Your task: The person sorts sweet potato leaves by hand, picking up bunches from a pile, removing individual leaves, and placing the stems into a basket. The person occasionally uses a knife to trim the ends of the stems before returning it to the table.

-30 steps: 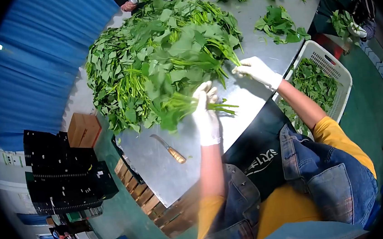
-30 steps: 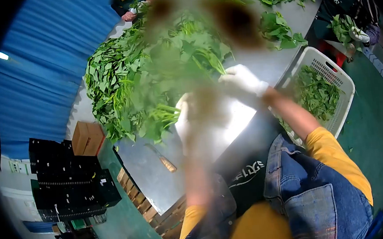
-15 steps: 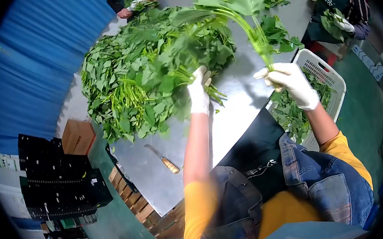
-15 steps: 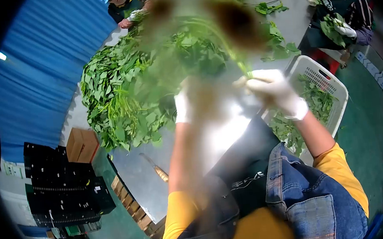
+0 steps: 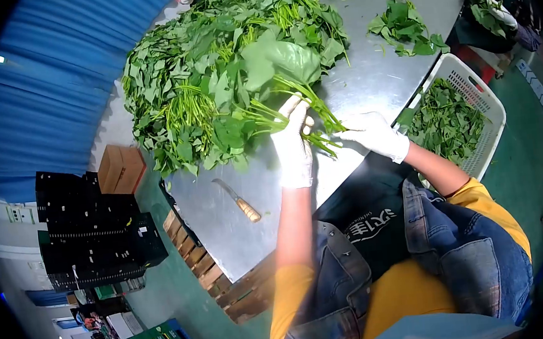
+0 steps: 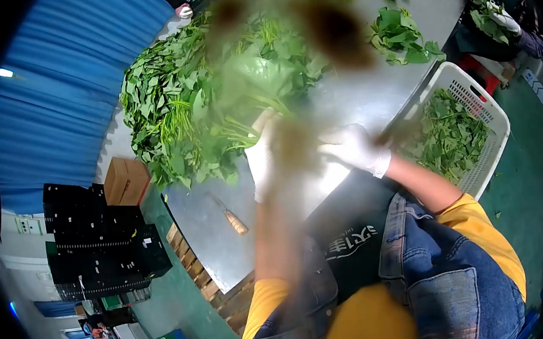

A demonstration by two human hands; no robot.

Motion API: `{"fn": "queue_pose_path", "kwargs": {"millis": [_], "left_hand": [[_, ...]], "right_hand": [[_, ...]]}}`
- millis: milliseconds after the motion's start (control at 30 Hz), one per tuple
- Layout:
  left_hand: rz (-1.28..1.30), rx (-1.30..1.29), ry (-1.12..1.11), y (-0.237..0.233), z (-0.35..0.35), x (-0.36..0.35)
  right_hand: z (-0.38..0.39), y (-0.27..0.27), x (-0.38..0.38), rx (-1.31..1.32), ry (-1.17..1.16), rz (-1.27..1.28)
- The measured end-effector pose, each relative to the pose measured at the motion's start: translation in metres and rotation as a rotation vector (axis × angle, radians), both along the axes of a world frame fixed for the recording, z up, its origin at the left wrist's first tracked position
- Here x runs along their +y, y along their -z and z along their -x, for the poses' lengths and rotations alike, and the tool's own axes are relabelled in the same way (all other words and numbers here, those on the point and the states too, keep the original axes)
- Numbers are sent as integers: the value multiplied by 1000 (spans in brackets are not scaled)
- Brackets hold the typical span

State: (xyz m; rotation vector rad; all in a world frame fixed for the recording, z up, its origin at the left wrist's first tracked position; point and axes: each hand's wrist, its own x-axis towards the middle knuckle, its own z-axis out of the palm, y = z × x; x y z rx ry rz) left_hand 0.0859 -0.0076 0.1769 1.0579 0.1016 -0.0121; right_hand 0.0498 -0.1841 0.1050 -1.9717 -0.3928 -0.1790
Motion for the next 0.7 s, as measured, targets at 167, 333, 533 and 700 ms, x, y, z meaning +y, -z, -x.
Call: {"fn": "queue_pose_path", "kwargs": {"millis": [167,333,533,700], "left_hand": [[-134,-6,-53,79,-16,1],[-294,-40,-80,44,7,-18],[6,89,-157,54,-6,-3],[551,94,-123,57,-18,49]], "right_hand": [[0,-7,-1,-89,-45,305],[-5,-37,15,448,-96,-446],[7,-45,-5,526,70,-879],[18,37,-143,16,124,-1434]]}}
